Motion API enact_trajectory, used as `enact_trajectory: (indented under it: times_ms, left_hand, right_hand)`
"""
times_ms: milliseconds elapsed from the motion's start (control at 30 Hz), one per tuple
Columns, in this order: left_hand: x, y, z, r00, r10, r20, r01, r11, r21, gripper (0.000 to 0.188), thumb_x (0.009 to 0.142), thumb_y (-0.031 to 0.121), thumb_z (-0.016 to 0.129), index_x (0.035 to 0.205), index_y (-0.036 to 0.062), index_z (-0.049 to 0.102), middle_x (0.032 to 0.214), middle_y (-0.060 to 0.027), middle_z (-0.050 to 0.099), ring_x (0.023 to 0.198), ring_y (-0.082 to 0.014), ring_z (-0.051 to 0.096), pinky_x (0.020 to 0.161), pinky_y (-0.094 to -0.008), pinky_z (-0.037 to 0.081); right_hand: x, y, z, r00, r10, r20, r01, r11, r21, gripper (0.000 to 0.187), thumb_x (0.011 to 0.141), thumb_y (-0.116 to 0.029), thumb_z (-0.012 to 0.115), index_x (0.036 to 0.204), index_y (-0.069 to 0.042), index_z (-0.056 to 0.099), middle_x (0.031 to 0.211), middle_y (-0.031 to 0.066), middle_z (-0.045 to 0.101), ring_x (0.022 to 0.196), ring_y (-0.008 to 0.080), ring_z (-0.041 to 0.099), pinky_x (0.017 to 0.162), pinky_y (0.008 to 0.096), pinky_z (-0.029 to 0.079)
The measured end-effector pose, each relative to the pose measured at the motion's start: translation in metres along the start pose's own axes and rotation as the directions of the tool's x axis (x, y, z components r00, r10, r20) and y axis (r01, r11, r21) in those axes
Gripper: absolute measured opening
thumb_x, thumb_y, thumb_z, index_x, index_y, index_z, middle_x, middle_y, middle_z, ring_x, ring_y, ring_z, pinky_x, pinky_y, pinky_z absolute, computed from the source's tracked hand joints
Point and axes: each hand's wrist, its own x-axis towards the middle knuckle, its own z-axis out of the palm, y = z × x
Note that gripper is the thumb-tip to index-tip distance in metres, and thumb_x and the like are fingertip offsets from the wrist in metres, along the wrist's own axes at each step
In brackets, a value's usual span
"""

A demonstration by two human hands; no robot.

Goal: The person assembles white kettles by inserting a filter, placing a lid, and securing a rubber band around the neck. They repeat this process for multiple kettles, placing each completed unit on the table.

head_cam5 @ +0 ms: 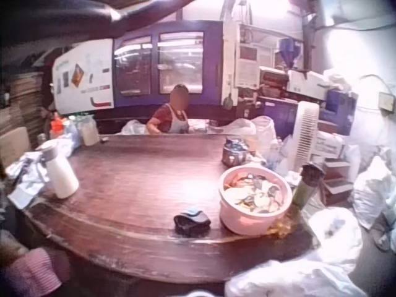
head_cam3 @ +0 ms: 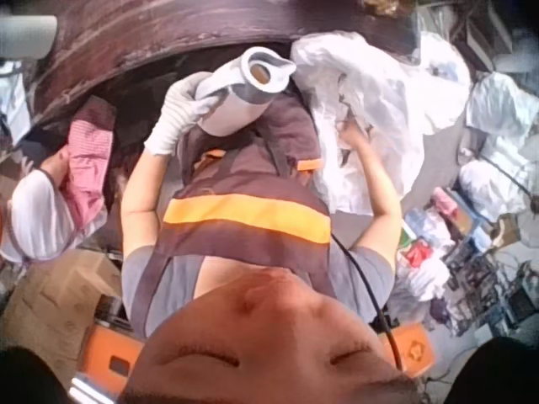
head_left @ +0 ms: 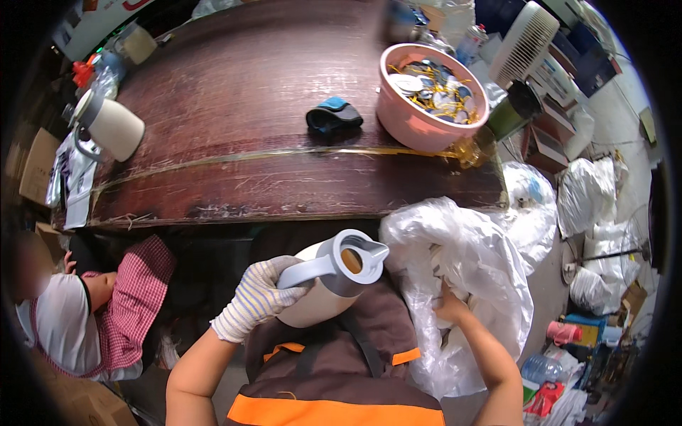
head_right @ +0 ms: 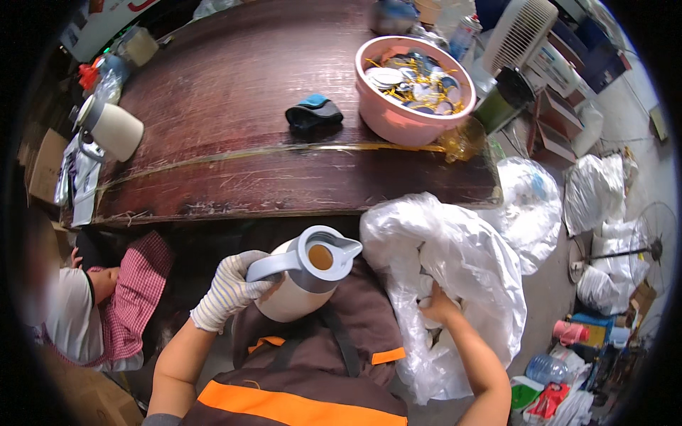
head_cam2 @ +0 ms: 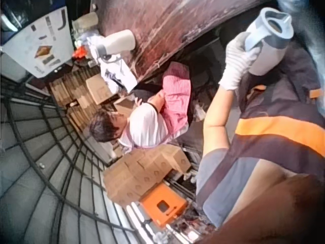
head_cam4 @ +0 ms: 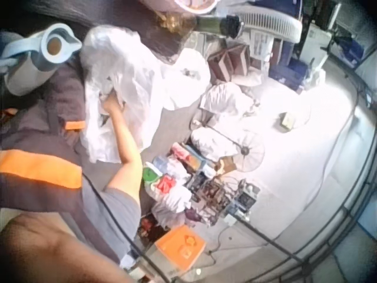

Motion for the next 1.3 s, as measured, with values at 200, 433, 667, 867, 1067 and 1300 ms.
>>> enact_trajectory:
  times_ms: [200, 433, 667, 867, 1067, 1300]
  left_hand:
    - [-0.004, -0.009, 0.001, 0.998, 0.058, 0.019, -0.059, 0.993, 0.105, 0.034, 0.078, 0.015, 0.072, 0.108, 0.0016, 0.068, 0.089, -0.0067, 0.07, 0.084, -0.0085, 0.063, 0.079, -0.0263, 0.051]
    - [-0.017, 0.003, 0.028, 0.972, 0.205, 0.112, -0.234, 0.864, 0.446, 0.035, 0.08, 0.023, 0.07, 0.112, 0.0085, 0.068, 0.082, -0.0116, 0.07, 0.073, -0.0222, 0.069, 0.071, -0.0324, 0.053]
    - [-0.036, 0.001, 0.02, 0.987, 0.137, 0.086, -0.161, 0.884, 0.438, 0.039, 0.084, 0.035, 0.066, 0.114, 0.0107, 0.065, 0.085, -0.0148, 0.069, 0.079, -0.0314, 0.068, 0.073, -0.0385, 0.052]
    - [-0.035, -0.007, 0.015, 0.984, 0.156, 0.09, -0.179, 0.895, 0.408, 0.038, 0.086, 0.037, 0.064, 0.115, 0.0115, 0.066, 0.089, -0.0162, 0.069, 0.083, -0.0331, 0.067, 0.075, -0.0397, 0.052]
    - [0.003, -0.019, -0.02, 0.938, 0.341, 0.061, -0.335, 0.851, 0.404, 0.035, 0.076, 0.018, 0.075, 0.108, 0.0076, 0.067, 0.093, -0.011, 0.07, 0.085, -0.0198, 0.069, 0.075, -0.0309, 0.054]
    - [0.084, -0.039, 0.008, 0.896, 0.34, 0.285, -0.378, 0.922, 0.088, 0.031, 0.082, 0.018, 0.074, 0.11, 0.0068, 0.066, 0.092, -0.0078, 0.069, 0.087, -0.0154, 0.063, 0.08, -0.0319, 0.05]
  right_hand:
    - [-0.083, -0.103, -0.086, 0.997, 0.07, -0.032, -0.07, 0.997, 0.022, 0.09, 0.073, -0.036, 0.071, 0.145, 0.0, 0.032, 0.133, 0.0242, 0.052, 0.121, 0.0336, 0.053, 0.101, 0.0379, 0.042]
    - [-0.098, -0.274, -0.128, 0.682, -0.664, -0.307, 0.724, 0.674, 0.148, 0.081, 0.078, -0.037, 0.068, 0.143, -0.003, 0.035, 0.141, 0.0219, 0.04, 0.127, 0.0365, 0.045, 0.105, 0.0435, 0.036]
    - [-0.098, -0.315, -0.111, 0.695, -0.635, -0.337, 0.647, 0.757, -0.091, 0.073, 0.08, -0.036, 0.07, 0.138, -0.002, 0.042, 0.132, 0.022, 0.05, 0.12, 0.0394, 0.05, 0.102, 0.0456, 0.039]
    - [-0.086, -0.329, -0.095, 0.569, -0.725, -0.387, 0.754, 0.649, -0.107, 0.058, 0.08, -0.028, 0.07, 0.129, -0.004, 0.052, 0.126, 0.0202, 0.053, 0.115, 0.0374, 0.052, 0.098, 0.0442, 0.042]
    - [-0.089, -0.341, -0.095, 0.244, -0.929, -0.278, 0.913, 0.316, -0.256, 0.056, 0.07, -0.028, 0.073, 0.119, -0.005, 0.06, 0.118, 0.0175, 0.057, 0.105, 0.0369, 0.057, 0.088, 0.0443, 0.047]
    - [-0.123, -0.381, -0.099, -0.257, -0.96, 0.108, 0.943, -0.274, -0.187, 0.041, 0.075, -0.031, 0.067, 0.112, -0.013, 0.065, 0.111, 0.0088, 0.06, 0.1, 0.0265, 0.061, 0.087, 0.04, 0.049]
